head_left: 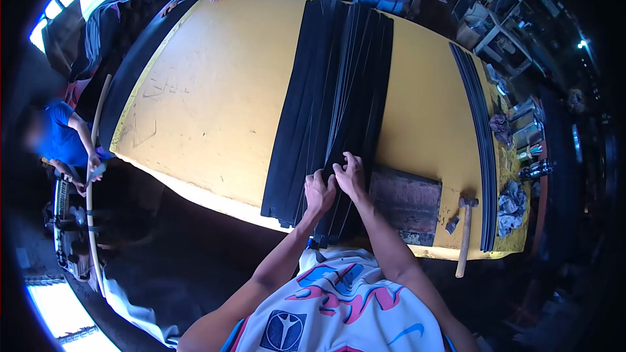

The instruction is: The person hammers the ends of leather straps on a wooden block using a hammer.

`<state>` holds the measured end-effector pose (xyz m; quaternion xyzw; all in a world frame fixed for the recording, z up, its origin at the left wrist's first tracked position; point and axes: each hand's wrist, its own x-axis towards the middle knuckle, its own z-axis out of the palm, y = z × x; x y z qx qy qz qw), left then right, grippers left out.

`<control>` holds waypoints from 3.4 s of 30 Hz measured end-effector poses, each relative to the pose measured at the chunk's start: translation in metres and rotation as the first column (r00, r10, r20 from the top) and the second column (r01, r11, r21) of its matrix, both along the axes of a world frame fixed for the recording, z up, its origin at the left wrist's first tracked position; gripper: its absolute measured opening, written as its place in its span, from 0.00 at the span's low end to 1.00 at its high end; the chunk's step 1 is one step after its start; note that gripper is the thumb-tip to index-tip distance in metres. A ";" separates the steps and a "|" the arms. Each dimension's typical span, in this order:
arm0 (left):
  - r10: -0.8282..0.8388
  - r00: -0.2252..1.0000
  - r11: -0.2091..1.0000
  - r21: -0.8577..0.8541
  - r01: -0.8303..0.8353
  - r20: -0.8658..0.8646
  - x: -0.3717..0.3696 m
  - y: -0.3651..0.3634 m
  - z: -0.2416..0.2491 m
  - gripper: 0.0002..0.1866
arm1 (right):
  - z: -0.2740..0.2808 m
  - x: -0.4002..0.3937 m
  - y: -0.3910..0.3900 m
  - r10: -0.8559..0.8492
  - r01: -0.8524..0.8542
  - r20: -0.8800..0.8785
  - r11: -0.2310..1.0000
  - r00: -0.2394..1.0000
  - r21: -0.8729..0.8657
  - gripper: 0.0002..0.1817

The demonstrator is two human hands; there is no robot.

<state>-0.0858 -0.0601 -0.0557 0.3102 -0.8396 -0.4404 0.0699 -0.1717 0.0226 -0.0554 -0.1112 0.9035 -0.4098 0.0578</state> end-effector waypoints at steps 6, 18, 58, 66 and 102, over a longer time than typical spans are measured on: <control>-0.024 0.999 0.999 0.021 0.024 0.021 -0.004 -0.003 0.000 0.24 | -0.009 -0.006 -0.007 -0.032 0.042 -0.091 0.992 0.995 0.120 0.26; -0.162 0.985 0.939 0.316 0.134 0.061 -0.024 -0.035 0.014 0.23 | 0.005 -0.033 -0.026 -0.208 0.196 0.080 0.971 0.975 0.136 0.33; -0.014 0.990 0.232 0.963 0.138 -0.138 -0.032 -0.057 -0.006 0.39 | 0.042 -0.050 -0.034 -0.285 0.299 0.291 0.954 0.913 -0.004 0.25; -0.026 0.975 0.155 0.963 0.221 -0.219 -0.033 -0.060 -0.022 0.35 | 0.043 -0.051 -0.036 -0.304 0.326 0.291 0.945 0.907 -0.031 0.23; 0.002 0.976 0.359 0.911 0.201 -0.216 -0.032 -0.056 -0.007 0.29 | 0.003 -0.053 -0.004 -0.190 0.308 0.421 0.923 0.887 -0.233 0.33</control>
